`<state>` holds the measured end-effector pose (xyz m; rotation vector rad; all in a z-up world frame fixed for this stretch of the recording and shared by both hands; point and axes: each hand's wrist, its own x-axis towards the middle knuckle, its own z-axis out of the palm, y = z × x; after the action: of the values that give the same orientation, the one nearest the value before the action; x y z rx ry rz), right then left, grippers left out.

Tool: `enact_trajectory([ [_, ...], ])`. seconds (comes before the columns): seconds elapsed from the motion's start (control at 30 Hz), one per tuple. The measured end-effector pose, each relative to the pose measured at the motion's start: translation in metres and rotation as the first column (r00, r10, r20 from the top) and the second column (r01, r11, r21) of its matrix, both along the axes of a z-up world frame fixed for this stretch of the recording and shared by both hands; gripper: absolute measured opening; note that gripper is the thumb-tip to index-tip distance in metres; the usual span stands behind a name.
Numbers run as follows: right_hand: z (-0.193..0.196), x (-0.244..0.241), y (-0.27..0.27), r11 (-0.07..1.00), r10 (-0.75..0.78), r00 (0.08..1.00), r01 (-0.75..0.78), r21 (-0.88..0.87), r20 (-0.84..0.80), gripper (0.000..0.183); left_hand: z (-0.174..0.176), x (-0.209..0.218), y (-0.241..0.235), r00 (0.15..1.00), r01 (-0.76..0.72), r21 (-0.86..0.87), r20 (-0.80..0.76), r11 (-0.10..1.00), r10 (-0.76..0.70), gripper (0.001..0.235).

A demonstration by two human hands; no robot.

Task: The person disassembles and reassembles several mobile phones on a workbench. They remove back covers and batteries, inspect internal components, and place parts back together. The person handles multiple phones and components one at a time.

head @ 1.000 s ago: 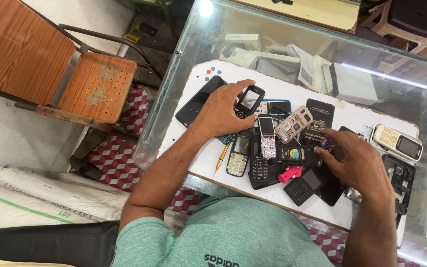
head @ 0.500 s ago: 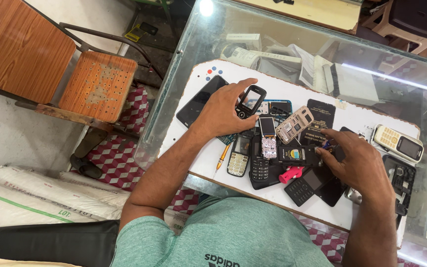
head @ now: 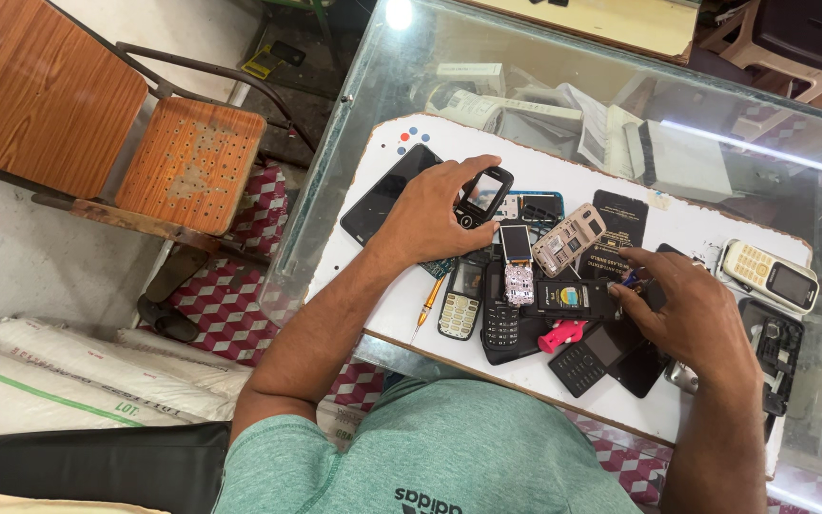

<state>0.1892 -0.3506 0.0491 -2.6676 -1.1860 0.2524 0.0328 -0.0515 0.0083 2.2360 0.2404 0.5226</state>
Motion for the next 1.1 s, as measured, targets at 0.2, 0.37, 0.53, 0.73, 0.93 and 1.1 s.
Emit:
enact_trajectory([
  [0.2, 0.0, -0.001, 0.0, 1.0, 0.002, 1.0, -0.002, 0.006, 0.004, 0.051, 0.002, 0.0, -0.001, 1.0, -0.003, -0.002, -0.01, 1.0, 0.003, 0.076],
  [0.37, -0.002, 0.001, -0.001, 1.0, 0.0, 1.0, 0.0, -0.002, 0.005, 0.051, 0.007, -0.002, -0.002, 0.997, -0.004, 0.036, -0.071, 0.999, 0.007, 0.078],
  [0.53, -0.008, 0.003, -0.006, 0.997, 0.043, 0.996, -0.048, 0.065, 0.077, 0.048, 0.011, -0.004, -0.004, 0.989, 0.032, 0.024, -0.142, 0.999, -0.028, 0.079],
  [0.73, -0.014, 0.005, -0.018, 0.937, 0.04, 0.988, -0.088, 0.338, 0.147, 0.032, 0.011, -0.006, -0.006, 0.994, 0.074, 0.136, -0.096, 0.988, -0.061, 0.078],
  [0.93, -0.019, -0.009, -0.04, 0.826, 0.045, 0.969, -0.173, 0.537, 0.243, 0.029, 0.009, -0.008, -0.009, 0.988, 0.09, 0.186, -0.143, 0.978, -0.064, 0.074],
  [1.1, -0.04, -0.055, -0.056, 0.756, 0.11, 0.991, -0.132, 0.641, 0.075, 0.025, 0.004, -0.008, -0.009, 0.992, 0.086, 0.211, -0.113, 0.974, -0.063, 0.072],
])
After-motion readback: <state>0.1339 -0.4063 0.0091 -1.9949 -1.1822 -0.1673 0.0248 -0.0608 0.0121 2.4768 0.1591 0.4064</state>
